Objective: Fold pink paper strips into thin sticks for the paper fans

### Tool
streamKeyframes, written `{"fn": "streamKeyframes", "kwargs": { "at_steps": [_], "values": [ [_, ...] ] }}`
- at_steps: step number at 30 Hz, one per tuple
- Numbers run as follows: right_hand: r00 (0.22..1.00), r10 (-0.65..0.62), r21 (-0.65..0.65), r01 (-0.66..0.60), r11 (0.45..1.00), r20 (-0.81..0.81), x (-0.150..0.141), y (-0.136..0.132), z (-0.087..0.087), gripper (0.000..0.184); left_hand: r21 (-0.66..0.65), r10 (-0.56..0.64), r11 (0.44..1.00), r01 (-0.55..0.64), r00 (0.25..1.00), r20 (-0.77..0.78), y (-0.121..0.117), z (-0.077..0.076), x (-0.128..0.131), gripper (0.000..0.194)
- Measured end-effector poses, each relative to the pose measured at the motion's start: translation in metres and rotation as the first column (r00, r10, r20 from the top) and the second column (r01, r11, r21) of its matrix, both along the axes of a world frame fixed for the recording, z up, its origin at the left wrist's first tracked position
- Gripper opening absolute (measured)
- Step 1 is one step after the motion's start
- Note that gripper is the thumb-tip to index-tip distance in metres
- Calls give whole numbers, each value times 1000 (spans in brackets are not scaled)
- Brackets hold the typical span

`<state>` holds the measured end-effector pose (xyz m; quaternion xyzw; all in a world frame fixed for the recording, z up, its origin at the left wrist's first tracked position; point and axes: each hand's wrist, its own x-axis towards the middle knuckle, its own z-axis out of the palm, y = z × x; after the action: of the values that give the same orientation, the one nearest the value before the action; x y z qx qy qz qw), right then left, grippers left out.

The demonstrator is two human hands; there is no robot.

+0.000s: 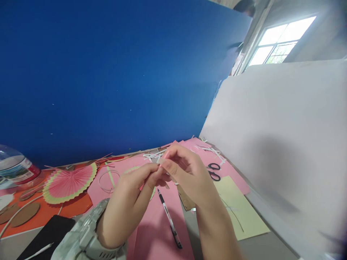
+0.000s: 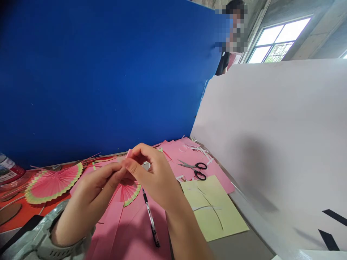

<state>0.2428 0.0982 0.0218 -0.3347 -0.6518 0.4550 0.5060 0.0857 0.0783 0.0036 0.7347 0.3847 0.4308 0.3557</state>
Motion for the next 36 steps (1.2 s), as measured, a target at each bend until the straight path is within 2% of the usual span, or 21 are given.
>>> {"fn": "streamKeyframes", "kwargs": {
  "at_steps": [7,12,18,24,26,31,36],
  "values": [
    [999,-46,-18,47,999,25,4,-3,4,16,19,38,999,-38,999,-30,0,1,-3,19],
    [996,44,-46,-41,998,73,4,-4,6,20,60,47,997,-43,997,-66,1,3,-1,19],
    [996,77,-114,-82,990,-52,-1,-2,3,22,121,92,989,-81,991,-92,0,4,0,18],
    [959,160,-130,-194,972,-235,-7,0,6,28,150,139,981,-121,984,-112,-3,4,0,14],
    [962,132,-119,-164,979,-241,-6,-1,6,27,127,137,984,-123,985,-108,-3,4,0,14],
    [992,42,-30,-46,998,-122,-2,-4,7,19,79,119,991,-112,988,-100,-3,6,1,16],
    [979,-185,125,195,973,-87,-10,-7,6,27,-62,-26,998,23,998,-54,-2,9,1,24]
  ]
}}
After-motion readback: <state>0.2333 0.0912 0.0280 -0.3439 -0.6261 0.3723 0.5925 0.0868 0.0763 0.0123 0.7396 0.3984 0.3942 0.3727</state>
